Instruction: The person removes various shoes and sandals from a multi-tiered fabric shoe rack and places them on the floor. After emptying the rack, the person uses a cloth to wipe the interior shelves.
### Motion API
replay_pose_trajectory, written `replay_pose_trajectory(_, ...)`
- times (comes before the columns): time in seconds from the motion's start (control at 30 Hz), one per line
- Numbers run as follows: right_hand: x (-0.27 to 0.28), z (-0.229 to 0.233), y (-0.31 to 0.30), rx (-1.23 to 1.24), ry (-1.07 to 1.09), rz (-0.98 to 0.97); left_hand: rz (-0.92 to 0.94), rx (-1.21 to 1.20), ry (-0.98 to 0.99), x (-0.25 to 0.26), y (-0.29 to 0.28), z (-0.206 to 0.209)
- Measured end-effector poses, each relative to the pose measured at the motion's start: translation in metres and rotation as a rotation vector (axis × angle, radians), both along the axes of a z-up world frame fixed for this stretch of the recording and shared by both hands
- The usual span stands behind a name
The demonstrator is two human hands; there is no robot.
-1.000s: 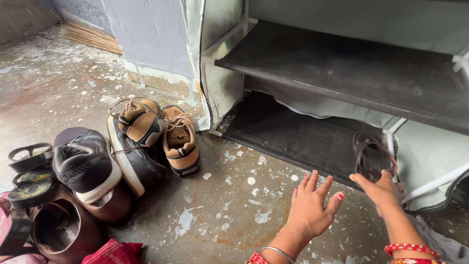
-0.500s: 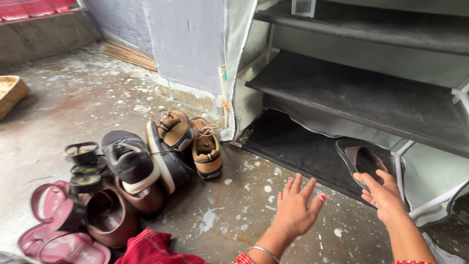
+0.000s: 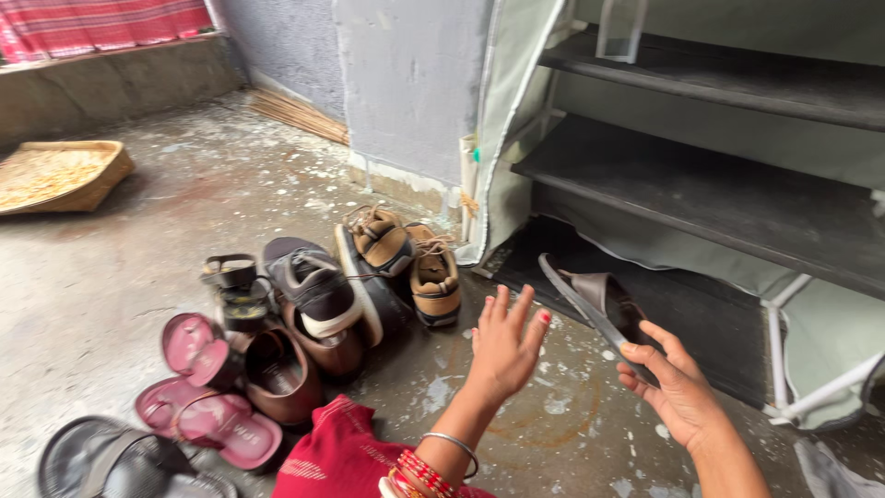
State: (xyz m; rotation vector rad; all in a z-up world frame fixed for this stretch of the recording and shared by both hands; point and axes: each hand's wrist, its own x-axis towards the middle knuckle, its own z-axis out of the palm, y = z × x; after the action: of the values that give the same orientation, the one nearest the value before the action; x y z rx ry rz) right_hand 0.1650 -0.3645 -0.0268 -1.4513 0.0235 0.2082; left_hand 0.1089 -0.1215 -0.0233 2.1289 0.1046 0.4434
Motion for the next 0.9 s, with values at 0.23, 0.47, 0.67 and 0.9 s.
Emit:
replay_pose_trajectory(0.23,-0.033,0.013,0.073,0.046,-0.040,0.246,0.195,-0.133,-0.191,-0.023,0.066,0.009)
replay_pose_trajectory(0.47,-0.064,0.042,0.174,-0.097,-0.213,0.477,0.478,-0.228,-0.364,-0.068,0.126,0.017)
replay_pose_trajectory(0.67,-0.090,0.061,0.271,-0.149,-0.314,0.744,0.724,-0.157,-0.361,-0.102,0.184,0.033)
replay_pose_trajectory(0.9,-0.101,0.058,0.371,-0.410,-0.671,0.850,0.969,-0.019,-0.275,-0.128,0.233,0.035)
